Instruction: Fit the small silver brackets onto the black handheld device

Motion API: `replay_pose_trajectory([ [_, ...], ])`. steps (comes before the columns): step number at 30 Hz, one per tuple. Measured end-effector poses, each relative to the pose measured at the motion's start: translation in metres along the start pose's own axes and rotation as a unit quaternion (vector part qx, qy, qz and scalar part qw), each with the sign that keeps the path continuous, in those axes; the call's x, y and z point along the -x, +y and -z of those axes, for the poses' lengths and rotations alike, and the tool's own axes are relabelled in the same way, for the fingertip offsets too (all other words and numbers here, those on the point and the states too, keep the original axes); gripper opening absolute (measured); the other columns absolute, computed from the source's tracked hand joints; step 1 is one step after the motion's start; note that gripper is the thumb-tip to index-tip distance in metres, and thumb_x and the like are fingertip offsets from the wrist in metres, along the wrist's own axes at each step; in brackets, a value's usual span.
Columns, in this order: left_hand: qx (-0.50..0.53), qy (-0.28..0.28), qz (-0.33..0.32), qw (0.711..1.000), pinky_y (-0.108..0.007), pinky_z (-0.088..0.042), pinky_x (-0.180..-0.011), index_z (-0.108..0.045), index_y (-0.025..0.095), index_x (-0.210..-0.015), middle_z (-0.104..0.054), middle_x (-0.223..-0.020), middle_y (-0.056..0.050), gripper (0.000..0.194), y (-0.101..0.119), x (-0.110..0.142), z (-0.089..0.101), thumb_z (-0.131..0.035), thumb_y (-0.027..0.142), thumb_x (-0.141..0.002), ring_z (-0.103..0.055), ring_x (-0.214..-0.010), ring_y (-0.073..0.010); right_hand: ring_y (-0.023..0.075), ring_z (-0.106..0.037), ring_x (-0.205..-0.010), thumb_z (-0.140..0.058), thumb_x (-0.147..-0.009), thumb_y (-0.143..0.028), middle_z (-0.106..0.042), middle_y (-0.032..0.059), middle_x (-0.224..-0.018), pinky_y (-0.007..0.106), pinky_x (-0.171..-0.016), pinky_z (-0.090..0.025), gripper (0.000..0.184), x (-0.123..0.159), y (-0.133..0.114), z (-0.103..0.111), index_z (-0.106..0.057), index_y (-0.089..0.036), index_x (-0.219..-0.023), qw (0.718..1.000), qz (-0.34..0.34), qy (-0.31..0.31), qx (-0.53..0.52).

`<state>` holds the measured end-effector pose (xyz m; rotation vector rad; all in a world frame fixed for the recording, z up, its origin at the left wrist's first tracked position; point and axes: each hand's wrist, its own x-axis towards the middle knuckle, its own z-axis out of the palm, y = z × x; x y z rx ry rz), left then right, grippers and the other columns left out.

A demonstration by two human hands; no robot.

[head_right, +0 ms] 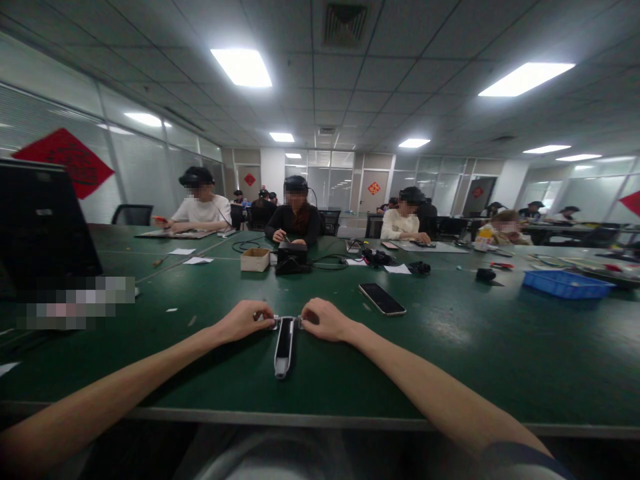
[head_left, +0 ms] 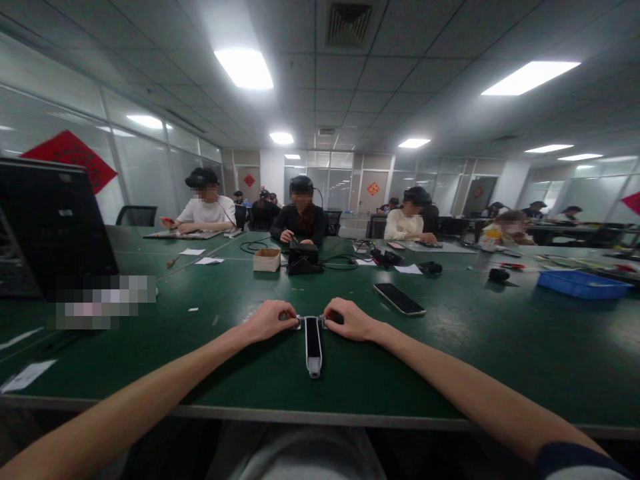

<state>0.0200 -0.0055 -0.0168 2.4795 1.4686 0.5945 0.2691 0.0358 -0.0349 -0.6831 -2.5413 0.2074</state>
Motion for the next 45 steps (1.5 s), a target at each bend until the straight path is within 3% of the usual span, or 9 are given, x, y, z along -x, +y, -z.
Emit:
replay_pose_trajectory([
  [16, -0.007, 0.016, -0.02, 1.0, -0.023, -0.039, -0.061, -0.063, 0.016, -0.085, -0.062, -0.079, -0.002, 0.024, -0.0021, -0.002, -0.0029, -0.055, 0.037, -0.076, -0.053, -0.067, -0.0138, 0.0133, -0.052, -0.073, -0.055, -0.081, -0.024, -0.057, 0.0047, -0.083, 0.026, -0.066, -0.044, 0.01, -0.0001, -0.0026, 0.0016, -0.058, -0.015, -0.085, 1.0, -0.004, -0.002, 0.0],
  [36, 0.01, -0.002, -0.004, 1.0, -0.024, -0.04, -0.062, -0.064, 0.016, -0.089, -0.063, -0.081, -0.003, 0.03, 0.0014, -0.0006, -0.0022, -0.051, 0.041, -0.078, -0.054, -0.07, -0.0153, 0.0132, -0.052, -0.075, -0.056, -0.08, -0.024, -0.057, 0.004, -0.086, 0.027, -0.068, -0.045, 0.012, 0.0, 0.0016, -0.0023, -0.055, -0.015, -0.088, 1.0, -0.014, 0.006, -0.018],
  [45, 0.021, 0.015, 0.005, 1.0, -0.024, -0.039, -0.06, -0.064, 0.016, -0.087, -0.062, -0.079, -0.002, 0.03, -0.0001, -0.0013, -0.0042, -0.056, 0.042, -0.075, -0.054, -0.068, -0.0153, 0.0133, -0.052, -0.075, -0.052, -0.084, -0.024, -0.057, 0.0045, -0.085, 0.027, -0.067, -0.044, 0.011, -0.0007, 0.0001, -0.0007, -0.058, -0.015, -0.085, 1.0, -0.003, -0.002, -0.003],
])
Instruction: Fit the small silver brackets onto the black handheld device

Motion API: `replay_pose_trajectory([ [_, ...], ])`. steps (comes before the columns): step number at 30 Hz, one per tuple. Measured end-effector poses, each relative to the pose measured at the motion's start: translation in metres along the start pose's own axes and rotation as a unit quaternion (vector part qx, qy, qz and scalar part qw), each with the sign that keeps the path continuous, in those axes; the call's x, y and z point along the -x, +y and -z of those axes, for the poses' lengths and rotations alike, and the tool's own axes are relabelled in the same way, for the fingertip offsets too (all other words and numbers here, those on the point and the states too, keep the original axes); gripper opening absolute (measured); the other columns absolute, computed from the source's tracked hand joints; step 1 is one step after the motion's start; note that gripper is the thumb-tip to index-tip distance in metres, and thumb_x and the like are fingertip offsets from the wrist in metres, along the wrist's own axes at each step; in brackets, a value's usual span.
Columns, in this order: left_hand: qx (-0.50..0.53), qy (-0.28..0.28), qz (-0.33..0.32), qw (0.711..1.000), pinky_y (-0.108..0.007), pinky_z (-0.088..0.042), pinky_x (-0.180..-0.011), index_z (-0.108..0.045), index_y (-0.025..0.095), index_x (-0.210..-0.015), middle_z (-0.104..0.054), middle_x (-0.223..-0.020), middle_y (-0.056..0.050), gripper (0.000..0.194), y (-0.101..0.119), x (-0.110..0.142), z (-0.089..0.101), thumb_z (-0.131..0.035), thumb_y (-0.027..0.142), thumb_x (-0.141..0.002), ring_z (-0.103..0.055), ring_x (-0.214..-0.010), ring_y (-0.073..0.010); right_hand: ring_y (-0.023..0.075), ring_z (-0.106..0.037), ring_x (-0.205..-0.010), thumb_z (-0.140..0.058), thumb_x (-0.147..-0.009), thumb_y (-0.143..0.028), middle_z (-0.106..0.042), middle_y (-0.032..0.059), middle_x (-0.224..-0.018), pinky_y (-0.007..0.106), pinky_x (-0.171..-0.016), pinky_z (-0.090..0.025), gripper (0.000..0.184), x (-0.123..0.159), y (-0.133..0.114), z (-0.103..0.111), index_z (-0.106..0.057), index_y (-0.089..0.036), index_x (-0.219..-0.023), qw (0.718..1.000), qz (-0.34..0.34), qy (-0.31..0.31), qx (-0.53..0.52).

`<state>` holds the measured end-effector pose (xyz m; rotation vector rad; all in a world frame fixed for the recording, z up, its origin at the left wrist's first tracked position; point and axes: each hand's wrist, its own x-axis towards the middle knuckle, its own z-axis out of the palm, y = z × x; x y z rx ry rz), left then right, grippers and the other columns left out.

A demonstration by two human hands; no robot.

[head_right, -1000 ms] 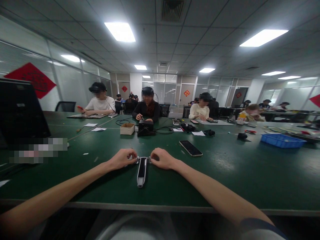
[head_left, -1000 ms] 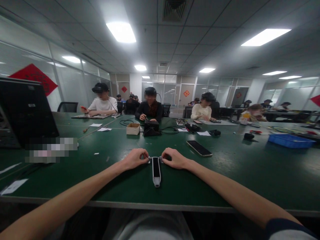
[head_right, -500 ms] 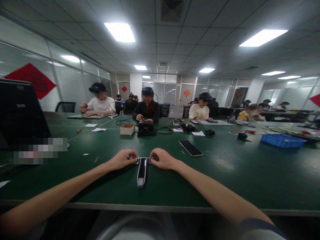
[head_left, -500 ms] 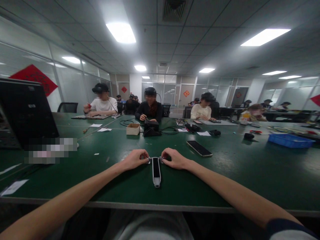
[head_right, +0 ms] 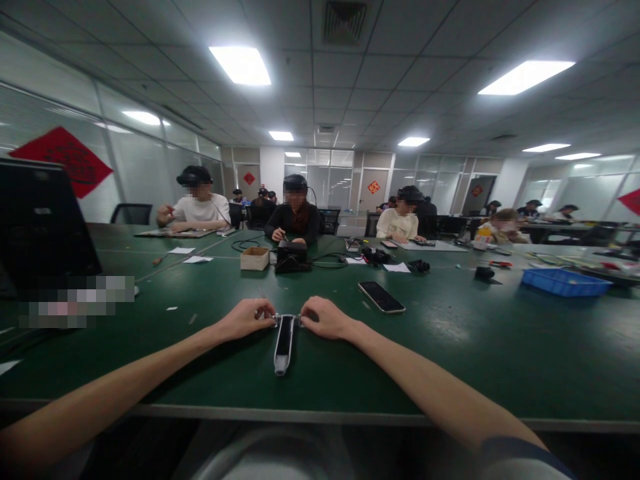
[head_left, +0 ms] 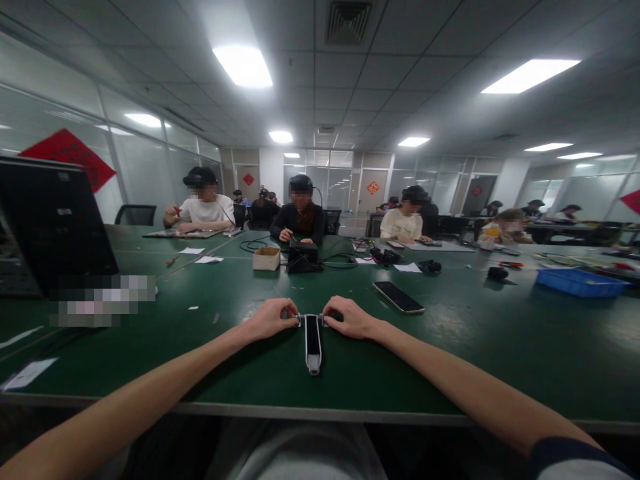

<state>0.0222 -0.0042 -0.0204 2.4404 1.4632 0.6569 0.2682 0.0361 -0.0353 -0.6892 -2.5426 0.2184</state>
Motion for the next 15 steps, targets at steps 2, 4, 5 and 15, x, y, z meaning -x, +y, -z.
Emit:
replay_pose_trajectory([
  [2, 0.002, 0.002, 0.004, 1.0, -0.024, -0.039, -0.059, -0.064, 0.016, -0.086, -0.063, -0.078, -0.002, 0.029, -0.0009, -0.0003, -0.0004, -0.055, 0.042, -0.076, -0.054, -0.068, -0.0154, 0.0133, -0.052, -0.075, -0.053, -0.083, -0.023, -0.057, 0.0045, -0.085, 0.027, -0.067, -0.044, 0.01, -0.0001, 0.0001, -0.0008, -0.057, -0.015, -0.086, 1.0, 0.0, 0.007, 0.0],
  [4, 0.004, 0.004, 0.005, 1.0, -0.024, -0.039, -0.06, -0.064, 0.016, -0.085, -0.063, -0.078, -0.002, 0.028, -0.0021, -0.0008, -0.0012, -0.052, 0.04, -0.077, -0.054, -0.068, -0.0152, 0.0132, -0.052, -0.074, -0.054, -0.082, -0.023, -0.057, 0.0043, -0.084, 0.027, -0.068, -0.044, 0.009, -0.0001, 0.0003, -0.0015, -0.056, -0.015, -0.087, 1.0, -0.001, 0.017, 0.001],
  [5, 0.004, 0.005, 0.003, 1.0, -0.024, -0.039, -0.06, -0.064, 0.016, -0.085, -0.063, -0.077, -0.002, 0.027, -0.0027, -0.001, -0.0016, -0.052, 0.039, -0.078, -0.054, -0.068, -0.0152, 0.0132, -0.052, -0.074, -0.054, -0.082, -0.023, -0.057, 0.0043, -0.084, 0.027, -0.068, -0.044, 0.009, -0.0001, 0.0003, -0.0016, -0.056, -0.015, -0.087, 1.0, -0.002, 0.02, 0.001],
  [15, -0.008, -0.007, 0.006, 1.0, -0.024, -0.039, -0.06, -0.064, 0.017, -0.087, -0.062, -0.079, -0.002, 0.028, -0.0043, -0.0012, -0.0021, -0.056, 0.041, -0.075, -0.054, -0.067, -0.0147, 0.014, -0.052, -0.076, -0.05, -0.085, -0.024, -0.057, 0.005, -0.086, 0.028, -0.068, -0.044, 0.012, -0.0009, -0.0023, 0.0007, -0.057, -0.015, -0.088, 1.0, -0.012, 0.002, 0.001],
])
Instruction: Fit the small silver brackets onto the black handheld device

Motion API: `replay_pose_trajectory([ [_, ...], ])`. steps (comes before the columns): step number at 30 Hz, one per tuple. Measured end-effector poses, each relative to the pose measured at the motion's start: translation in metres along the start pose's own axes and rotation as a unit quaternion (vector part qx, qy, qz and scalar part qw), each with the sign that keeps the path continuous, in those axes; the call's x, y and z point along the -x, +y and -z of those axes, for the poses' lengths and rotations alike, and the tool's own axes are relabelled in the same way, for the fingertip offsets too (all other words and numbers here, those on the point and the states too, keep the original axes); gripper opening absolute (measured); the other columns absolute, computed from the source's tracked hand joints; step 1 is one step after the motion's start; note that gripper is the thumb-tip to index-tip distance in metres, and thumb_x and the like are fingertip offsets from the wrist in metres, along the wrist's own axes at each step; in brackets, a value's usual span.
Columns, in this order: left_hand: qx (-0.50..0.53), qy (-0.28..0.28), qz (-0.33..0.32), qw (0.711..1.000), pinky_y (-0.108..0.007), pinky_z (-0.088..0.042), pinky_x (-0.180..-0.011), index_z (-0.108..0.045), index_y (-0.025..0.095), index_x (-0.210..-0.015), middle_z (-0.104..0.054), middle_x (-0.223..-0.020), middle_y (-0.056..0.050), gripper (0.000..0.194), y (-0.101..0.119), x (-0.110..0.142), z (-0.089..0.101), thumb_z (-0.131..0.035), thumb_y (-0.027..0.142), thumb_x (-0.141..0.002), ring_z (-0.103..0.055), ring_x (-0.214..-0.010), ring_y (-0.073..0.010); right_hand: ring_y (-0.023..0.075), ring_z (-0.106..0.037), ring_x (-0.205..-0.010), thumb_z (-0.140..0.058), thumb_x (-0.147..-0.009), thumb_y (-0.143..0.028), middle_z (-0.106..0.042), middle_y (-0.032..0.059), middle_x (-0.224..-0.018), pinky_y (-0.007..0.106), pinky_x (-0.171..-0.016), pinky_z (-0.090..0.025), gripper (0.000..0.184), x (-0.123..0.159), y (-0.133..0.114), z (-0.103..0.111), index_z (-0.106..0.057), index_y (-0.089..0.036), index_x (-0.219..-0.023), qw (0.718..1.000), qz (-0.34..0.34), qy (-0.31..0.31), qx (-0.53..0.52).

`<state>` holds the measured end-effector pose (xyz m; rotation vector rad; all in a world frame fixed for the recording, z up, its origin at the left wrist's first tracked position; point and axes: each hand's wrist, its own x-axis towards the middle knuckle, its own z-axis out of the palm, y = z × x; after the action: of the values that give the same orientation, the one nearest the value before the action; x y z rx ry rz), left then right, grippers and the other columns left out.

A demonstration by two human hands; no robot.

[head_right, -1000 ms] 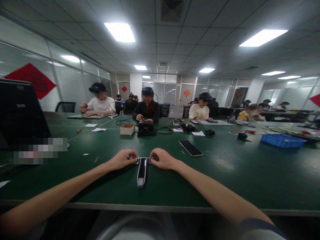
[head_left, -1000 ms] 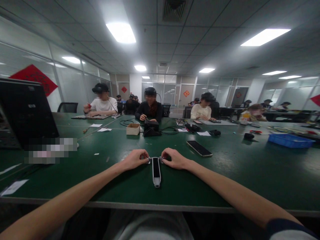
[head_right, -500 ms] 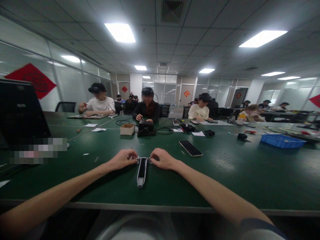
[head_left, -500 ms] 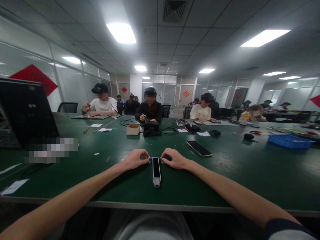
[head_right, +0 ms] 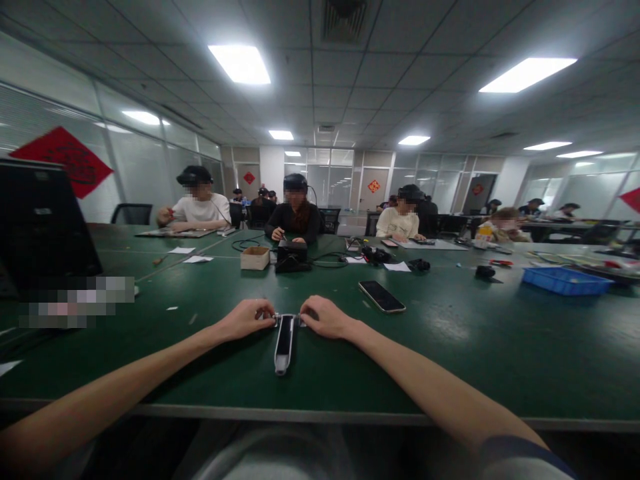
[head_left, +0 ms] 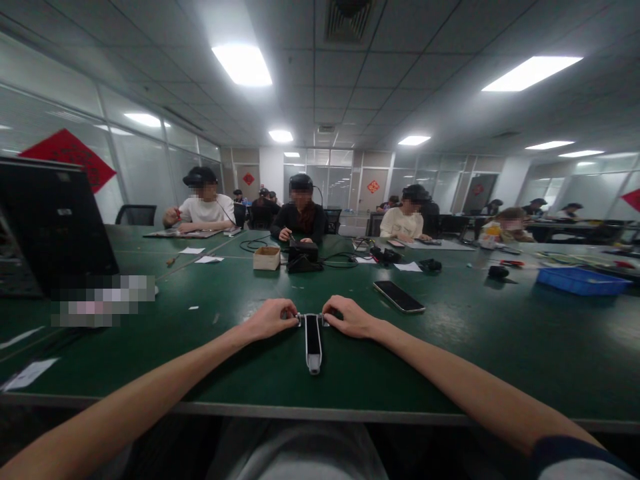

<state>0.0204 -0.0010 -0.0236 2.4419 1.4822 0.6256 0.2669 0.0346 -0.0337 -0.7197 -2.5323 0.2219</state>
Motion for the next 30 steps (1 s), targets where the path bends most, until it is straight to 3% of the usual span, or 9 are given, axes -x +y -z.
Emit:
replay_pose_trajectory([
  [13, 0.014, 0.0, 0.009, 1.0, -0.024, -0.039, -0.058, -0.064, 0.016, -0.087, -0.061, -0.077, -0.002, 0.031, 0.004, 0.001, 0.002, -0.054, 0.043, -0.075, -0.053, -0.067, -0.015, 0.0134, -0.052, -0.074, -0.051, -0.085, -0.026, -0.057, 0.0047, -0.085, 0.027, -0.067, -0.044, 0.013, 0.0, 0.001, -0.001, -0.057, -0.015, -0.085, 1.0, -0.013, -0.001, -0.005],
  [20, 0.035, 0.028, 0.02, 0.999, -0.022, -0.037, -0.056, -0.063, 0.016, -0.087, -0.059, -0.071, 0.0, 0.03, 0.004, 0.001, 0.001, -0.058, 0.041, -0.071, -0.051, -0.062, -0.0132, 0.0138, -0.052, -0.075, -0.052, -0.083, -0.026, -0.057, 0.0048, -0.086, 0.027, -0.067, -0.044, 0.013, 0.0, -0.002, 0.002, -0.056, -0.015, -0.088, 1.0, -0.026, -0.001, 0.001],
  [25, 0.078, 0.023, 0.013, 0.997, -0.022, -0.037, -0.054, -0.063, 0.015, -0.081, -0.057, -0.066, 0.001, 0.031, 0.005, 0.002, 0.005, -0.059, 0.044, -0.07, -0.05, -0.06, -0.0126, 0.0154, -0.054, -0.077, -0.044, -0.088, -0.036, -0.058, 0.0064, -0.088, 0.028, -0.068, -0.043, 0.023, -0.006, -0.039, 0.013, -0.053, -0.015, -0.092, 0.992, -0.108, 0.044, 0.051],
  [30, 0.113, 0.076, -0.01, 0.991, -0.022, -0.038, -0.055, -0.061, 0.014, -0.079, -0.056, -0.066, 0.001, 0.032, 0.002, 0.001, 0.011, -0.055, 0.046, -0.074, -0.049, -0.06, -0.0119, 0.0268, -0.06, -0.081, -0.047, -0.08, -0.055, -0.062, 0.0143, -0.095, 0.037, -0.066, -0.045, 0.049, -0.022, -0.085, -0.002, -0.046, -0.016, -0.109, 0.964, -0.203, -0.101, 0.142],
])
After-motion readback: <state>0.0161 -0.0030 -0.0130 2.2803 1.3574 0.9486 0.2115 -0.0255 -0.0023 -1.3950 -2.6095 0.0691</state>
